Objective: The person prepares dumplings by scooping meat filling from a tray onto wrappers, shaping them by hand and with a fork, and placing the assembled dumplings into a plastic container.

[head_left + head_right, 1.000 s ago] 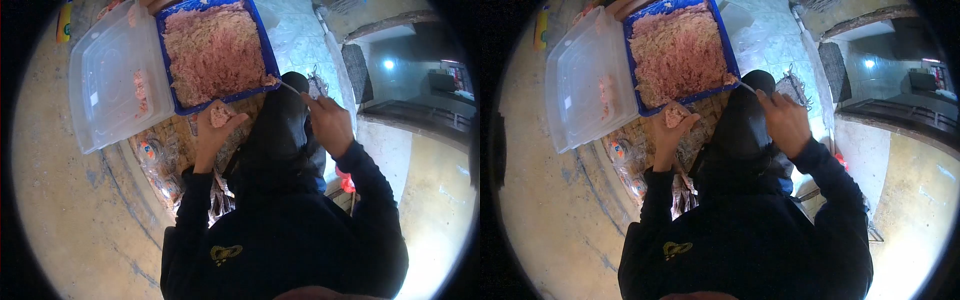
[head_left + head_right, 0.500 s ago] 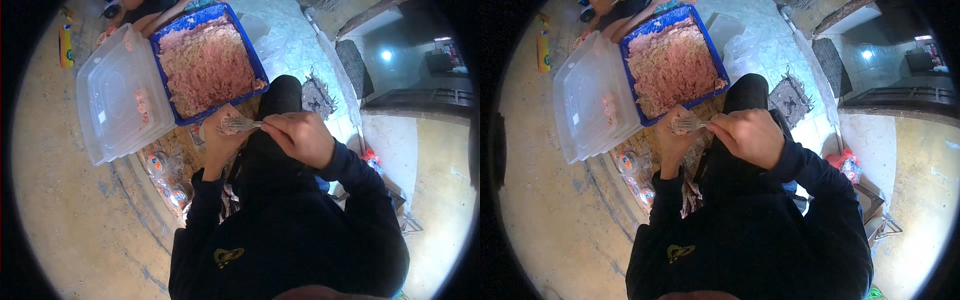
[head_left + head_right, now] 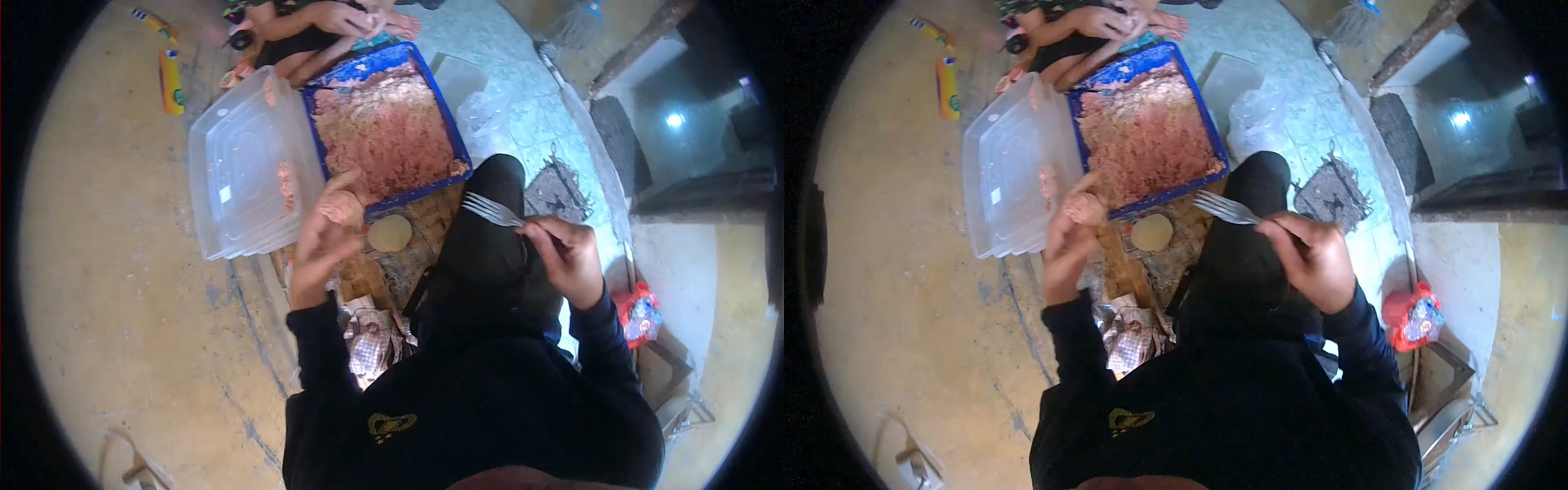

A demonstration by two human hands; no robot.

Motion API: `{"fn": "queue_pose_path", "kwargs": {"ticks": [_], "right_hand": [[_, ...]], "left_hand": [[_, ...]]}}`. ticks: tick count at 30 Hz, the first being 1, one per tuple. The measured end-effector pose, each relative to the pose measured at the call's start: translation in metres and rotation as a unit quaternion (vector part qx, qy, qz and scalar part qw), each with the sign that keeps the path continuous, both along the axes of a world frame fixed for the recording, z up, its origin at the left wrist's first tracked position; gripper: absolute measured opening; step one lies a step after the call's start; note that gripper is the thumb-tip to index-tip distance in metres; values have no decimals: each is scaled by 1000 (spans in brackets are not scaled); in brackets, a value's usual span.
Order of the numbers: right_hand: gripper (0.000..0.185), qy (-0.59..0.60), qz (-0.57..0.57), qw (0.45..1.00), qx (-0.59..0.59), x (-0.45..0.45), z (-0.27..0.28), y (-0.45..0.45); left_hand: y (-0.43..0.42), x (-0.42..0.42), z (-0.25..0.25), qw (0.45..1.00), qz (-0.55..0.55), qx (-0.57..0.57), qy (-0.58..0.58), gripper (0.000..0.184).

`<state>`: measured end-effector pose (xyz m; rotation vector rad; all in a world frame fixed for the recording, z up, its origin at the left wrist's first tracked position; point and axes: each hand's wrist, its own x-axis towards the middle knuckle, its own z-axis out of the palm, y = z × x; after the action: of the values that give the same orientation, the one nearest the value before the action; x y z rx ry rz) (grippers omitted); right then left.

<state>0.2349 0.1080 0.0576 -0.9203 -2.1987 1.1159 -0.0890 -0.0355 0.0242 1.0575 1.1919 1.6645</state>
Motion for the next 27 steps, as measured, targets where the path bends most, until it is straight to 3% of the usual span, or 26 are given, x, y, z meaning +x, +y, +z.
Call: {"fn": "queue_pose_path", "kwargs": {"ticks": [2, 6, 8, 11, 12, 14, 16, 18, 19, 21, 22, 23, 24, 26, 27], "right_hand": [[10, -23, -25, 999, 9, 18, -22, -2], [13, -65, -40, 996, -52, 34, -51, -25], [14, -81, -45, 994, -56, 36, -61, -34], [14, -107, 17, 990, -88, 35, -63, -43], [14, -101, 17, 990, -94, 34, -63, -44], [12, -101, 43, 990, -90, 35, -63, -45], [13, -84, 29, 994, -62, 39, -75, -46], [15, -72, 18, 997, -27, 42, -74, -42], [16, -94, 20, 993, -73, 39, -68, -40], [18, -123, 25, 985, -119, 28, -59, -36], [19, -51, 73, 988, -123, 19, -55, -32], [20, 20, 118, 984, -130, 9, -52, -29], [20, 9, 118, 984, -134, -2, -46, -25], [20, 32, 136, 990, 15, -33, -35, -4], [18, 31, 132, 990, 44, -50, -35, 10]], "left_hand": [[-23, -40, 19, 1000, 11, -17, 13, 68], [-50, -116, 47, 949, 66, -236, 196, 55], [-52, -150, 45, 935, 75, -285, 197, 46], [-50, -193, 22, 848, -57, -319, 419, 38], [-52, -195, 14, 843, -60, -324, 425, 38], [-49, -197, -3, 896, -74, -348, 267, 38], [-50, -206, -14, 887, -100, -357, 274, 40], [-50, -213, -23, 906, -134, -347, 203, 45], [-47, -209, -15, 892, -139, -389, 182, 55], [-48, -204, -4, 905, -141, -374, 145, 55], [-52, -203, -2, 914, -142, -363, 111, 56], [-51, -204, 0, 897, -149, -394, 133, 64], [-52, -203, 2, 897, -153, -395, 122, 64], [-47, -202, 13, 866, -174, -403, 239, 66], [-54, -197, 19, 896, -129, -374, 200, 62]]}}
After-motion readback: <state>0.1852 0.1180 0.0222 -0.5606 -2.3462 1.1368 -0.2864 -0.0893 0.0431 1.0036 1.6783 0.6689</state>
